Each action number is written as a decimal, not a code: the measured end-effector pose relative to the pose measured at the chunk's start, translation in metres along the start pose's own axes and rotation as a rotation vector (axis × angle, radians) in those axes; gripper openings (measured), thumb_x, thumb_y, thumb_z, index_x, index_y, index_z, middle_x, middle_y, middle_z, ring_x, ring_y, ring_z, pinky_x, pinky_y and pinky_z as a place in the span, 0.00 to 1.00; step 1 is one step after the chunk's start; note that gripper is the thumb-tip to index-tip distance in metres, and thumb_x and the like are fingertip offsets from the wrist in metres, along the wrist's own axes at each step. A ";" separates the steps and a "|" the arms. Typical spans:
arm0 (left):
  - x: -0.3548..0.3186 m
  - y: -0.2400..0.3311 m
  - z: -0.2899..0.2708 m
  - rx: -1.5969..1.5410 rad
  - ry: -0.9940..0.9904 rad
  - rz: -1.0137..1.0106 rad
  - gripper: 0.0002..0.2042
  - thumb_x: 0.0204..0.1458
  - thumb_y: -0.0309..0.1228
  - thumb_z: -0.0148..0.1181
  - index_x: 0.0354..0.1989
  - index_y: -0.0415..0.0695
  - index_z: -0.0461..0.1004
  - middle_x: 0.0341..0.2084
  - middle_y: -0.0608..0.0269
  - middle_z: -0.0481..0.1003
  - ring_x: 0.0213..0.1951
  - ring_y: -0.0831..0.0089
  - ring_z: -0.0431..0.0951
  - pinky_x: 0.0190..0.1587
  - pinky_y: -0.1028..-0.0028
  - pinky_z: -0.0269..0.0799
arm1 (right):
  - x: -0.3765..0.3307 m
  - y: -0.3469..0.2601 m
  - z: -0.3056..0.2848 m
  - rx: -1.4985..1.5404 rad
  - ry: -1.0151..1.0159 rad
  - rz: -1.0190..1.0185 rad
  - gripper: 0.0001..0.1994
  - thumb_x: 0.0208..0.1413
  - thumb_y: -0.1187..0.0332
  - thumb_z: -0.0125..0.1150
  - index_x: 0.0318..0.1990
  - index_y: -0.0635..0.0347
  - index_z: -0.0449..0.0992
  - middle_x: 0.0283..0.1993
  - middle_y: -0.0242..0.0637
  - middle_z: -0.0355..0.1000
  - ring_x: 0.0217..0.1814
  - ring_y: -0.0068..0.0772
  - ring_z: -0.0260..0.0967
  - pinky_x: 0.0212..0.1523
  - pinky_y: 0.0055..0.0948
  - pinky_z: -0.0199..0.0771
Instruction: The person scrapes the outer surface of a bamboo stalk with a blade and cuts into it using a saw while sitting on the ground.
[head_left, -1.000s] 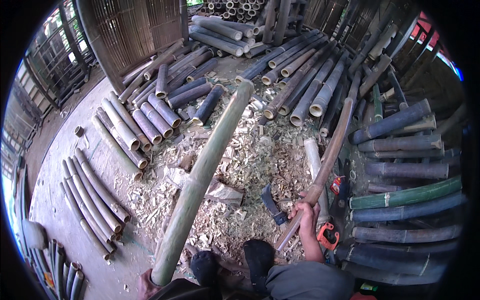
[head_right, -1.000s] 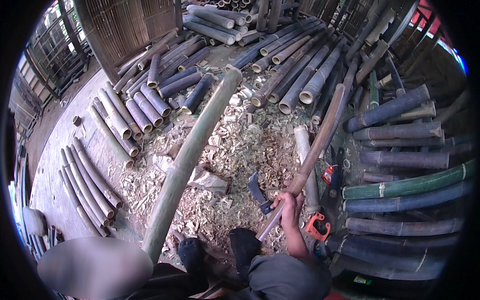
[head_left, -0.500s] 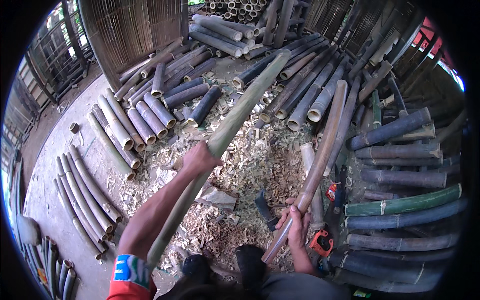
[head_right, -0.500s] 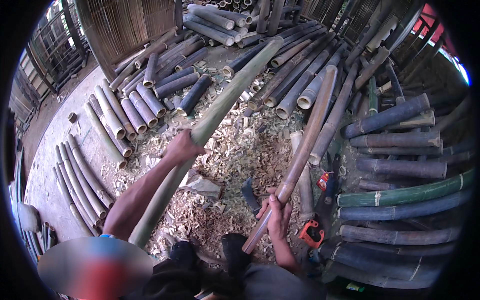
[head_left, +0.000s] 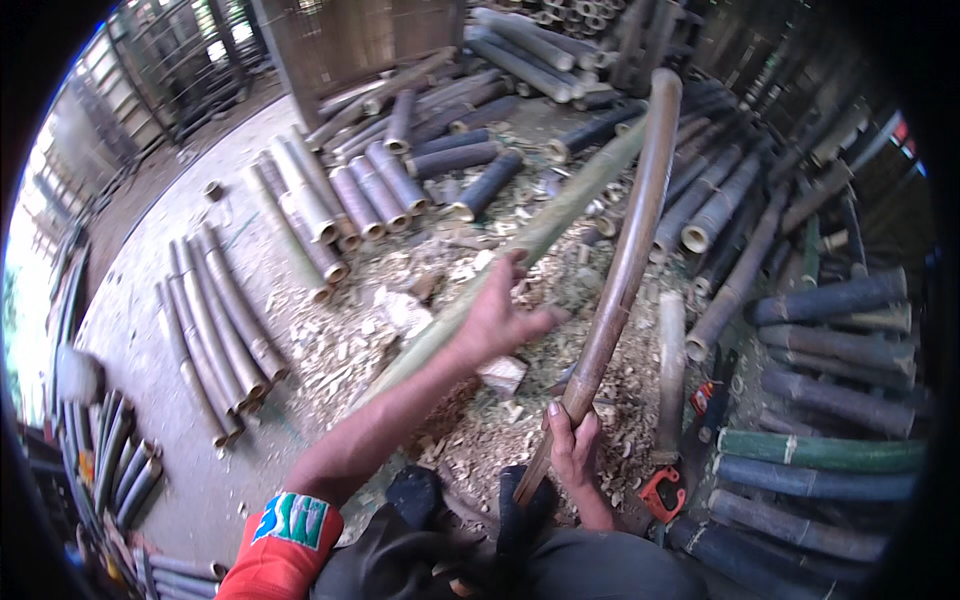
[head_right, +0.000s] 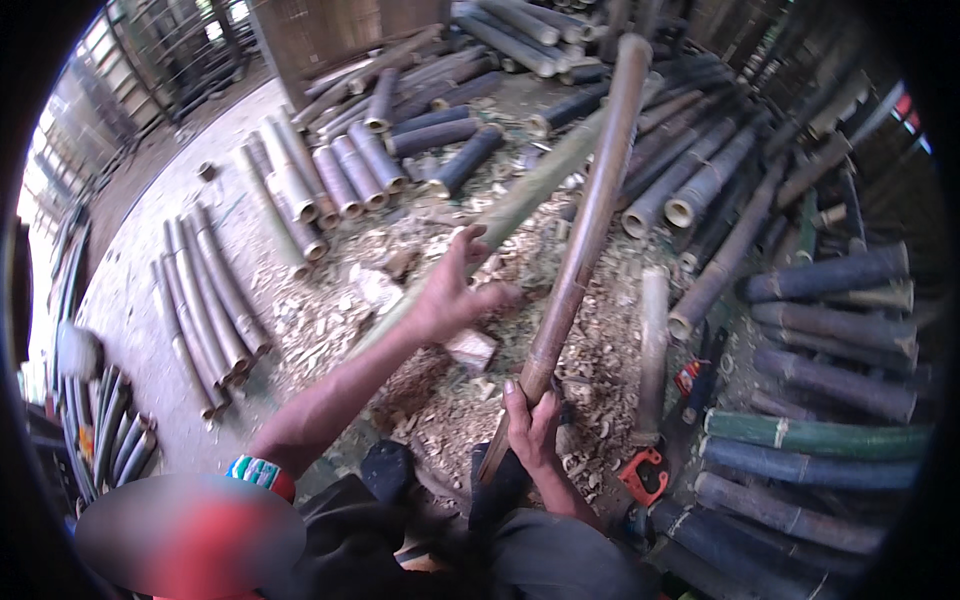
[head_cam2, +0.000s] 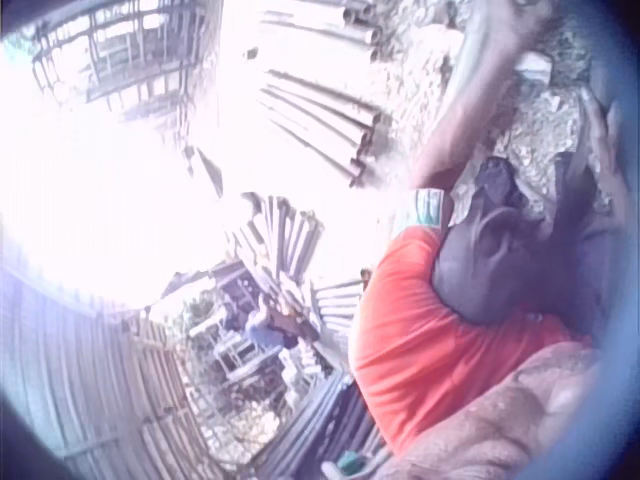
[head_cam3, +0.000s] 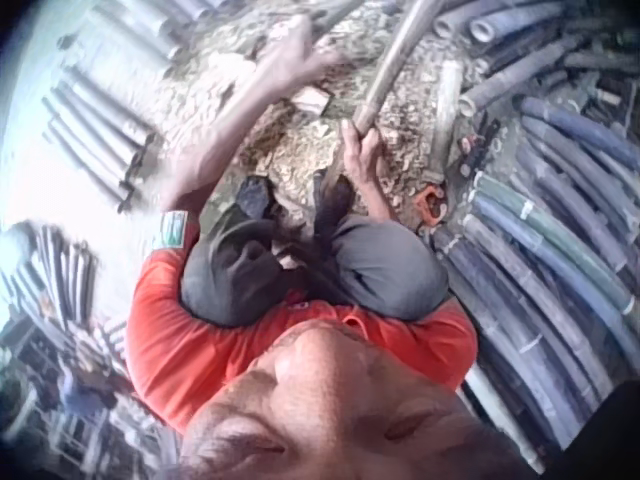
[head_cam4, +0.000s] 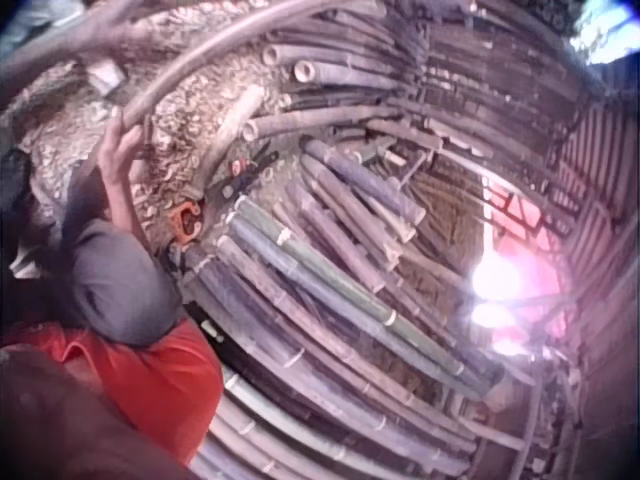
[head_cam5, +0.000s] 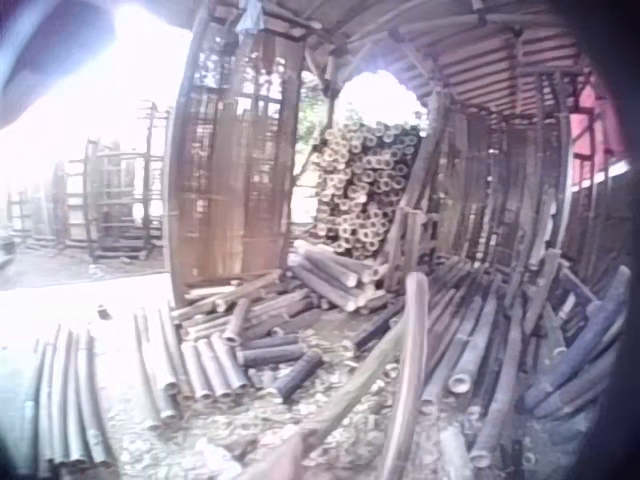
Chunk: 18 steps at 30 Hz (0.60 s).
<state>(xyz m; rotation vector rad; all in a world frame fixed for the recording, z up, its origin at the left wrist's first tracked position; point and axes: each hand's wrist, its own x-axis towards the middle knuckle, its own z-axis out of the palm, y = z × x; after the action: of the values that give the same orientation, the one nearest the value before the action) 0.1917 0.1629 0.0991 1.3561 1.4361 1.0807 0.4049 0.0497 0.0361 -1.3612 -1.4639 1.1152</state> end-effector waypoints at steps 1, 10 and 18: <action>-0.018 0.009 -0.002 0.161 0.125 0.229 0.56 0.44 0.45 0.81 0.79 0.45 0.50 0.69 0.43 0.63 0.74 0.45 0.61 0.78 0.48 0.56 | 0.006 -0.004 0.002 -0.051 -0.082 -0.074 0.13 0.68 0.63 0.61 0.51 0.62 0.77 0.32 0.30 0.73 0.35 0.21 0.71 0.38 0.28 0.71; -0.133 0.030 -0.181 1.378 0.176 0.700 0.22 0.56 0.33 0.68 0.60 0.56 0.73 0.57 0.61 0.77 0.67 0.65 0.72 0.78 0.51 0.55 | 0.050 -0.095 -0.060 -0.207 -1.069 0.271 0.21 0.54 0.65 0.73 0.56 0.61 0.83 0.38 0.25 0.80 0.40 0.19 0.73 0.47 0.26 0.73; -0.269 -0.012 -0.222 1.056 0.241 0.023 0.11 0.50 0.32 0.69 0.43 0.48 0.80 0.35 0.58 0.78 0.37 0.53 0.84 0.40 0.51 0.79 | 0.076 -0.142 -0.052 -0.693 -0.101 -0.821 0.24 0.63 0.67 0.66 0.65 0.64 0.74 0.58 0.50 0.77 0.57 0.45 0.76 0.62 0.37 0.70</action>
<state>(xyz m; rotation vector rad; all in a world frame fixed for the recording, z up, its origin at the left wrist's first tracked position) -0.0152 -0.1134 0.1507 1.9759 2.3332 0.4599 0.4121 0.1267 0.1865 -0.9247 -2.3049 0.1386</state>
